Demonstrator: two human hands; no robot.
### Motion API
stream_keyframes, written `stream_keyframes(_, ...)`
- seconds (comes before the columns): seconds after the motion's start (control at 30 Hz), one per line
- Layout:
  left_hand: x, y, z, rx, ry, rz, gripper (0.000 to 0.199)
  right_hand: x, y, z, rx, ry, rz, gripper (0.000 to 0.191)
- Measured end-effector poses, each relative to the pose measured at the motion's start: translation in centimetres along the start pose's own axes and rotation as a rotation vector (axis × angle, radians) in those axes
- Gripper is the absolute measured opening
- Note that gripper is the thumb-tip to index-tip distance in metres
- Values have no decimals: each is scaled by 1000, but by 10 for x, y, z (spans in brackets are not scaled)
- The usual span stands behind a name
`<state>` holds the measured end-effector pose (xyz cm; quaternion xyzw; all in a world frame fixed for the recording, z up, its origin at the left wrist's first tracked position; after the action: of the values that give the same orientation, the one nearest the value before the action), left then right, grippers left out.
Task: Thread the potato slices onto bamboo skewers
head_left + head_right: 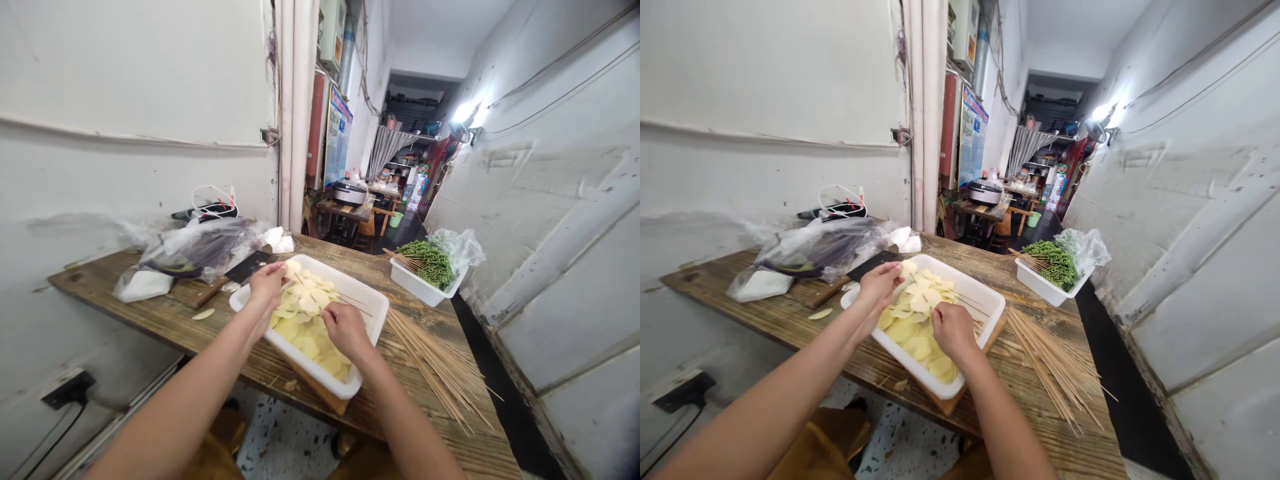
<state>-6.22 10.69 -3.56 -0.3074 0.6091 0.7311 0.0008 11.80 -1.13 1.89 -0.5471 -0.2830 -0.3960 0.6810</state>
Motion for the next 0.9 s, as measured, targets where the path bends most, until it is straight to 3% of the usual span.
stream_keyframes(0.3,-4,-6,3,182,-110,-119,10,2,-3,-1,97,-5,121,27)
stream_keyframes(0.43,-5,-3,4,184,-144,-122,13,1,-1,0,91,-1,141,27)
stream_keyframes(0.73,7,17,7,-172,-7,59,8,0,-4,-3,93,-9,112,27)
stream_keyframes(0.9,19,38,17,-450,50,396,17,-6,0,-4,101,-72,190,25)
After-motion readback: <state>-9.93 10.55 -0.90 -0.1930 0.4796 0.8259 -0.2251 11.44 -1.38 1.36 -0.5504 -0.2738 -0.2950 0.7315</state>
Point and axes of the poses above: each hand's wrist, its own z-axis towards the middle knuckle, its own x-axis out of the back of the hand, y = z × x, the point moved 9 cm from there along z, towards the middle knuckle, and after that the axes turned 12 degrees about -x, right-handed, at the moved point
